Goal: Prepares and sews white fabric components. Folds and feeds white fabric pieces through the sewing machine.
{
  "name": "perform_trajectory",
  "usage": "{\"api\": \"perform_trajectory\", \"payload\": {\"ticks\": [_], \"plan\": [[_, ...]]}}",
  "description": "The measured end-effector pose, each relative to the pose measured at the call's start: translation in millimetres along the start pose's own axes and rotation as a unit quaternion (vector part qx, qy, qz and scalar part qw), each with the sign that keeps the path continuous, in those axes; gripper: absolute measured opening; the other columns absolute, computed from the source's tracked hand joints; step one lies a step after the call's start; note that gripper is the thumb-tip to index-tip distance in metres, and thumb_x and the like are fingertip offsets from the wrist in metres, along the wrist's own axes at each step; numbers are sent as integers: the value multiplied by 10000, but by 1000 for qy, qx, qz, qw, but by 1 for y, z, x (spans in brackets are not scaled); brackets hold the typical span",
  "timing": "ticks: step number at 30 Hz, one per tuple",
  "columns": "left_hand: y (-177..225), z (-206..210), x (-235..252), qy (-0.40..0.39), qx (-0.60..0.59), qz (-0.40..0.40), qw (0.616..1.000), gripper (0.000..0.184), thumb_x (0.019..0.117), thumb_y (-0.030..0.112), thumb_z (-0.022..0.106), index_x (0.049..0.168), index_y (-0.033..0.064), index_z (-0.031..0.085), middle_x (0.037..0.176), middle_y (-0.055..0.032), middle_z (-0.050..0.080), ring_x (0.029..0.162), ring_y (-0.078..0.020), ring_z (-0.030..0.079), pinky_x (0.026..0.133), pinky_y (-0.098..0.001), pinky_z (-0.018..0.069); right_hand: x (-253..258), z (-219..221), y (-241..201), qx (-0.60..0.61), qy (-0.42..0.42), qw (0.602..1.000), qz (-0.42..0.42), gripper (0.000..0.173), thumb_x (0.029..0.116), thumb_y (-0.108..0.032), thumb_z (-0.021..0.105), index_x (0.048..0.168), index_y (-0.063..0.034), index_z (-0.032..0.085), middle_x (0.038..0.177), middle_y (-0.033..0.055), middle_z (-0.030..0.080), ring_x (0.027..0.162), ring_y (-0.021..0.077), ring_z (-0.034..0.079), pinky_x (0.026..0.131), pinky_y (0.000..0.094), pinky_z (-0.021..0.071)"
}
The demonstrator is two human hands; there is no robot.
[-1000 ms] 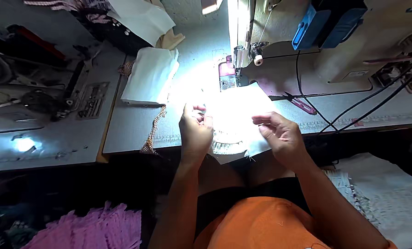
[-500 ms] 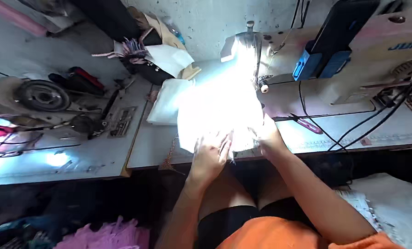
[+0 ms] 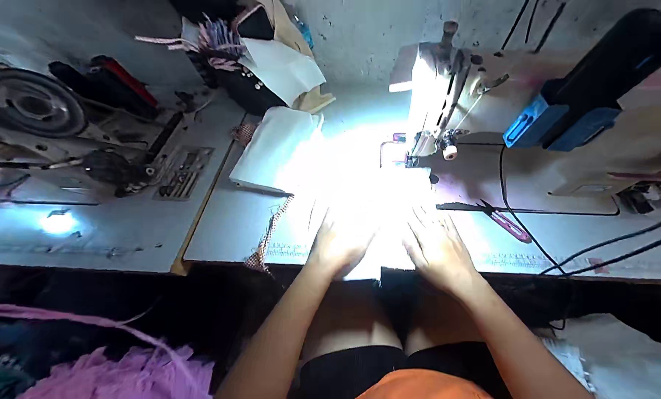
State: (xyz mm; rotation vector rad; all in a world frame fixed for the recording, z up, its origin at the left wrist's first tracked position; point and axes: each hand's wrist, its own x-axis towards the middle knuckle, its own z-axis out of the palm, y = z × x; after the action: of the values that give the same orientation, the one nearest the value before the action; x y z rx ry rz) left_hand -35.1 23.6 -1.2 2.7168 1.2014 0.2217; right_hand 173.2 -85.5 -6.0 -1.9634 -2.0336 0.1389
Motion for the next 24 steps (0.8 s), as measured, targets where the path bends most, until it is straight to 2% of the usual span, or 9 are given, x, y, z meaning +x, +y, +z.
{"api": "perform_trajectory", "payload": {"ticks": [5,7,10,12,15,18,20,21,24], "plan": [[8,2,-47,22,-15,-48,999,829,1007,707,247,1484,104,557,1635,-54,408,1542,-267,312,1265,-575,127,-37,7,-18,-16,9,1000,3,679,1049,-604,241,1506,-207,547,1565,50,510,1448,290,467,1164,639,285],[6,-7,-47,27,-56,-49,997,791,991,703,336,1485,129,563,1595,-50,469,1513,-267,367,1243,-577,189,-32,0,-23,27,25,999,-7,641,1029,-611,339,1463,-216,597,1498,67,577,1381,311,537,1114,684,308],[-2,-22,-30,95,-107,-38,989,490,1028,452,462,1315,140,708,1380,-76,653,1318,-285,574,1092,-540,431,-7,-8,-22,91,86,992,-25,472,1047,-474,445,1302,-185,717,1382,83,653,1295,318,594,1051,682,369],[-16,-27,-8,139,-104,-22,985,392,1013,289,507,1248,57,719,1299,-139,669,1247,-337,596,1021,-549,472,13,-8,-18,77,108,991,-20,445,1063,-403,426,1324,-176,705,1450,66,610,1349,285,555,1091,617,372],[-38,-33,26,41,-120,-12,992,505,991,352,505,1449,158,593,1517,-115,506,1453,-360,380,1112,-649,320,37,0,-13,75,115,990,42,492,1073,-397,406,1478,-173,574,1556,60,512,1462,250,442,1180,608,270],[-48,-40,51,-39,-211,53,975,393,947,419,616,1250,187,709,1486,-90,524,1491,-317,327,1163,-668,193,52,1,-7,90,93,985,112,539,1002,-381,505,1451,-88,560,1524,176,484,1450,387,390,1128,680,248],[-49,-44,54,-28,-278,100,955,228,895,285,717,1009,90,743,1174,-67,684,1221,-200,577,1099,-496,372,55,-4,-4,150,91,979,104,355,958,-272,591,1215,-34,649,1388,183,539,1343,383,457,1063,656,318],[-49,-47,54,-30,-322,110,940,160,891,212,745,951,66,714,969,-27,690,974,-104,643,918,-336,511,53,-7,-2,198,105,971,88,227,939,-197,626,1099,-41,662,1277,145,591,1252,321,523,1026,601,374],[-47,-64,44,-54,-366,50,928,205,903,192,744,1030,57,658,806,1,631,706,-50,587,662,-241,499,47,-18,4,376,131,915,66,88,916,-65,668,968,-106,611,850,-21,617,748,49,604,662,240,532]]}}
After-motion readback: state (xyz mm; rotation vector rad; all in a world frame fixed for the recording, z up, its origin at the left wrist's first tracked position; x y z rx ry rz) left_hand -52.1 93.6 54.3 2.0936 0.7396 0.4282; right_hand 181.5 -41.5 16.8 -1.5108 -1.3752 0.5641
